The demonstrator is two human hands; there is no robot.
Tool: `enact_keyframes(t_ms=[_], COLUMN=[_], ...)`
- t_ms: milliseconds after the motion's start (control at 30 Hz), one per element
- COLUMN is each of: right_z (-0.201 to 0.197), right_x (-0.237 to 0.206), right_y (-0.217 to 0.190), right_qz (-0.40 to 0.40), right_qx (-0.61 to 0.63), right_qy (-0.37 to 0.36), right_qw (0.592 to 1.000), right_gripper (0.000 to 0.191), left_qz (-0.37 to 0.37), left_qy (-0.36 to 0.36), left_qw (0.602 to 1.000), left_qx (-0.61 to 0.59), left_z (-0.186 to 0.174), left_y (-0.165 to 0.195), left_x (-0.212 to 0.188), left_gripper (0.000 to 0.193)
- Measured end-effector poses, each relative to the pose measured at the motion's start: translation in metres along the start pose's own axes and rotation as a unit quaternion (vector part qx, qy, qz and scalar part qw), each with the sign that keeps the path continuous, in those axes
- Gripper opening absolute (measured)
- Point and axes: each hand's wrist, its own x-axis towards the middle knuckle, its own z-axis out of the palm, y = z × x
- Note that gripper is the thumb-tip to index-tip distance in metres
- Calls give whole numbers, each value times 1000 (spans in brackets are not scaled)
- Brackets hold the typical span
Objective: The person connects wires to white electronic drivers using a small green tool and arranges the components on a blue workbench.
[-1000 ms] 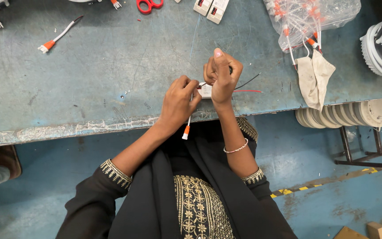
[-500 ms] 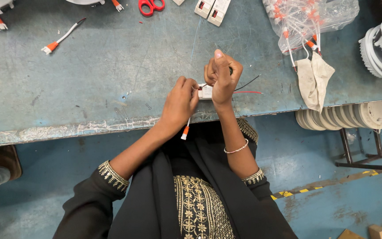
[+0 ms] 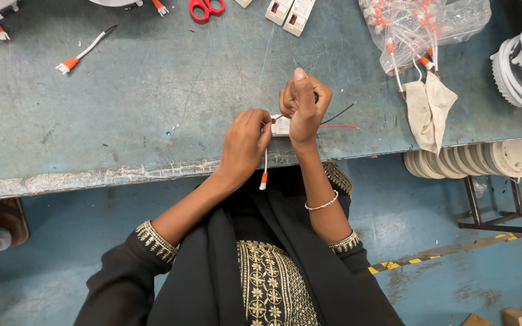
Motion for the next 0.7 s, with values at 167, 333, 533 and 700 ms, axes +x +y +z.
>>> enact_keyframes(t_ms=[167, 333, 533, 700], right_z=[-1, -2, -1, 0], right_x=[0, 0, -1, -2], right_y=[0, 0, 1, -1], right_qz=[-5, -3, -13, -14], right_qx=[0, 3, -2, -11], right_qy=[-5, -2, 3, 2], right_qw=[1000, 1000, 1000, 1000], right_gripper=[50, 50, 50, 49], left_qz=[-104, -41, 14, 4], left_qy=[-6, 13, -19, -30], left_qw=[991, 999, 998, 996], left_qx=[-83, -23, 51, 90], left_z=[-4, -2, 5, 11], left_y=[1, 2, 2, -1], left_x=[-2, -5, -5, -2], left_gripper=[13, 13, 16, 12])
